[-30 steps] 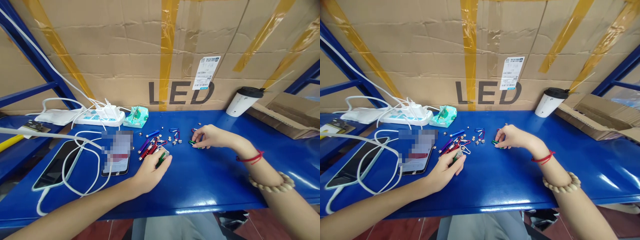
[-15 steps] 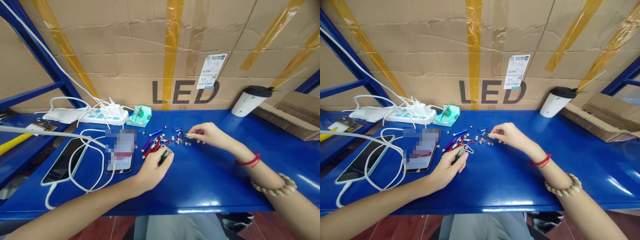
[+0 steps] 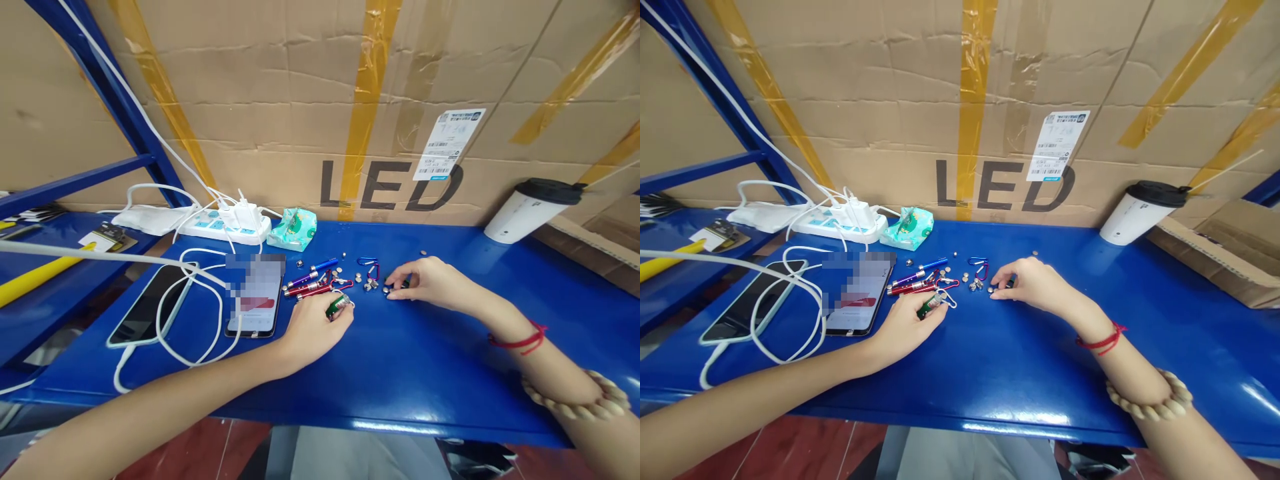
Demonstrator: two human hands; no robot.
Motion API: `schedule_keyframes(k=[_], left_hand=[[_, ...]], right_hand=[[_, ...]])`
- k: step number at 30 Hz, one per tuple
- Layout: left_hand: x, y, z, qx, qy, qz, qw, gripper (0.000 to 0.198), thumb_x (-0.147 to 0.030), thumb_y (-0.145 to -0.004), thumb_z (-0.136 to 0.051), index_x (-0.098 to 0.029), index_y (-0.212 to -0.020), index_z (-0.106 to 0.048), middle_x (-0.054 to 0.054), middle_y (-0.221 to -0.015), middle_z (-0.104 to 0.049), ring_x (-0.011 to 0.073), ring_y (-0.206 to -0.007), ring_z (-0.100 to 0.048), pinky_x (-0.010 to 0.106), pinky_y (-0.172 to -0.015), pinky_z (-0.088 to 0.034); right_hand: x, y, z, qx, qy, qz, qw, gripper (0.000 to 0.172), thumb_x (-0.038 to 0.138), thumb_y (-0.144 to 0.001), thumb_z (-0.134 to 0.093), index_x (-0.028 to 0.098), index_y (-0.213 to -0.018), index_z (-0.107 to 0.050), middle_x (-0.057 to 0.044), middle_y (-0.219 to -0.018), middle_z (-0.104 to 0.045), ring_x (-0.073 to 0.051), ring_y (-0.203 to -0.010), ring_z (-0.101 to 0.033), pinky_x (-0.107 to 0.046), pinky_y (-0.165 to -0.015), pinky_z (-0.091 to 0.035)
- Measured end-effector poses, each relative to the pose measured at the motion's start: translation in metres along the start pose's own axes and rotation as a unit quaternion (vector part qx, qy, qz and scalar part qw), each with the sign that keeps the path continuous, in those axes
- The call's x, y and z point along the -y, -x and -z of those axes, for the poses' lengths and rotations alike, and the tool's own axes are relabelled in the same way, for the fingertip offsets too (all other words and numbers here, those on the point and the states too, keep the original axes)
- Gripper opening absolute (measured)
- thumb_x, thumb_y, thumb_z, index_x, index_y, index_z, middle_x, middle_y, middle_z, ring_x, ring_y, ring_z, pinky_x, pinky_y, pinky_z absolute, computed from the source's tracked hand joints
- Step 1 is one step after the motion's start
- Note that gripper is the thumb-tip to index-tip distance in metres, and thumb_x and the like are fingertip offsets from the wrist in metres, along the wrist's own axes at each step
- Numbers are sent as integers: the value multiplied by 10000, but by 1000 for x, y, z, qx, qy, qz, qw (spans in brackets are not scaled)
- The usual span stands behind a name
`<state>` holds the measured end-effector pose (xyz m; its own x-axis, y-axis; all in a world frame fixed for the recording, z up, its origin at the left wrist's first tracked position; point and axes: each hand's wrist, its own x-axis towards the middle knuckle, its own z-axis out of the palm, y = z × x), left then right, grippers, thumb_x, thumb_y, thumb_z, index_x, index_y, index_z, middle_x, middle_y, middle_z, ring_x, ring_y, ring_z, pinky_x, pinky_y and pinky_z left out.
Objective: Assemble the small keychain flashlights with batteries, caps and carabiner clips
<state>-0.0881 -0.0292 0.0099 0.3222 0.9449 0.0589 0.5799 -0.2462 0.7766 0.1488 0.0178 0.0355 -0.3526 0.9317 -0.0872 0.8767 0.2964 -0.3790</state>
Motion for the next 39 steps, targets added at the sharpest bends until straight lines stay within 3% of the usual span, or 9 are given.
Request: schedule_keyframes(k=[7, 13, 17, 22, 32, 39], left_hand=[[1, 0, -2, 25, 79, -32, 996, 289, -302, -791, -429, -167, -564, -310, -49, -540, -316, 72, -523, -289, 222, -503, -223], [0, 0, -1, 57, 137, -13, 989, 306, -321, -798, -429, -171, -561, -306, -52, -525, -286, 70, -501, -285, 219, -480, -219], [-1, 0, -2, 67, 184, 8, 981, 319, -334, -795, -435, -175, -563, -283, -57, -526, -266, 63, -491, -258, 217, -474, -206], [-2, -1, -2, 75, 240, 28, 968, 334, -364, -785, -445, -174, -554, -296, -70, -505, -251, 50, -463, -214, 218, -469, -192], [-2, -2, -1, 81, 247, 37, 965, 330, -393, -783, -445, -175, -564, -330, -79, -482, -258, 50, -449, -218, 219, -465, -195], [-2, -2, -2, 79, 254, 40, 963, 331, -392, -785, -447, -178, -563, -327, -81, -474, -267, 54, -450, -230, 222, -478, -216]], right_hand=[[0, -2, -5, -14, -15, 24, 1000, 202, 347, -747, -569, 201, -813, -690, 14, -687, -685, -108, -590, -615, -190, -557, -448], [13, -2, -15, -74, 62, -7, 995, 169, 151, -680, -548, 157, -797, -671, -1, -680, -680, -118, -621, -628, -194, -608, -463], [18, -3, -21, -108, 119, -27, 987, 171, 158, -676, -542, 169, -790, -669, 4, -659, -673, -150, -631, -633, -225, -583, -453], [13, -6, -26, -139, 89, -8, 986, 165, 167, -693, -530, 146, -794, -658, -8, -640, -671, -139, -602, -634, -218, -588, -467], [10, -2, -22, -139, 72, -39, 987, 158, 174, -665, -538, 159, -741, -675, -28, -645, -687, -165, -610, -651, -239, -606, -499], [5, -4, -23, -137, 68, 14, 988, 133, 182, -751, -546, 151, -791, -669, -52, -737, -683, -150, -634, -635, -231, -618, -487]])
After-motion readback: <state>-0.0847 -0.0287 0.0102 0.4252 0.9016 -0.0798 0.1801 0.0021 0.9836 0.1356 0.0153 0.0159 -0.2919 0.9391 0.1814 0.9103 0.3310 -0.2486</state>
